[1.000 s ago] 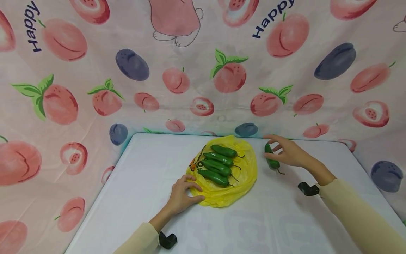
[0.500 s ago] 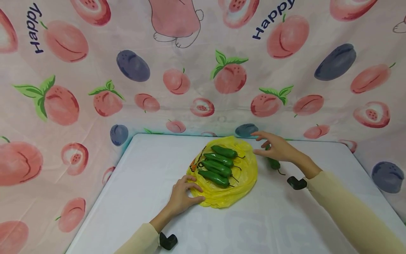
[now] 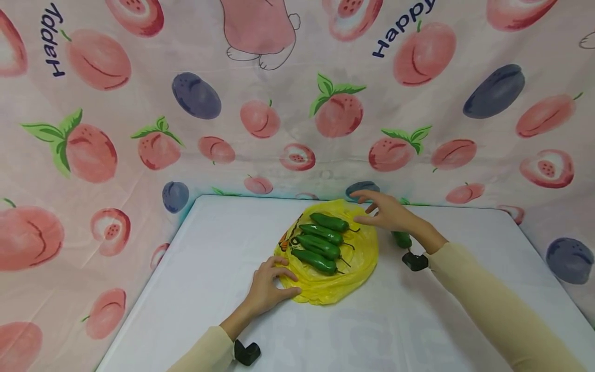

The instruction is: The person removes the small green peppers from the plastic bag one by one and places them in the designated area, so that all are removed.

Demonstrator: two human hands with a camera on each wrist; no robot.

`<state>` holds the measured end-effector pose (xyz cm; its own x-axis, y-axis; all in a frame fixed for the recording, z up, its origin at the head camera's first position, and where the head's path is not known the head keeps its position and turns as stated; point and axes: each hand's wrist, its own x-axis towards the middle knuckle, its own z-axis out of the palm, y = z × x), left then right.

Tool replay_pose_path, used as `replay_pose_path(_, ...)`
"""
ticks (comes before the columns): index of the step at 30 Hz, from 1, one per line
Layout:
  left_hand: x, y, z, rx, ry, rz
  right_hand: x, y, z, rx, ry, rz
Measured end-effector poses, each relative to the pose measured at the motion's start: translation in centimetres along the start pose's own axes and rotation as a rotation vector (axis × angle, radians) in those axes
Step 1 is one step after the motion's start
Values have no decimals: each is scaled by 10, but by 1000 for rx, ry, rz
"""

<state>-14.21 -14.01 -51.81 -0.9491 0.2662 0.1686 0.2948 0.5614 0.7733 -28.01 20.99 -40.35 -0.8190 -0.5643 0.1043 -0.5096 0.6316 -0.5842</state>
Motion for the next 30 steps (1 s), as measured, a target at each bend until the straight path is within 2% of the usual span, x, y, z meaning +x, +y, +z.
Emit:
replay_pose_path(11,1,0,0,3,-4,0,20,-5,14,28,-18,-85)
replay_pose_path(22,2,-1,0,8,-2,-6,34,-7,30,45,-53,-81)
replay_pose_path(30,1,-2,1,4,-4,-7,42,-6,39,44,-118,-16)
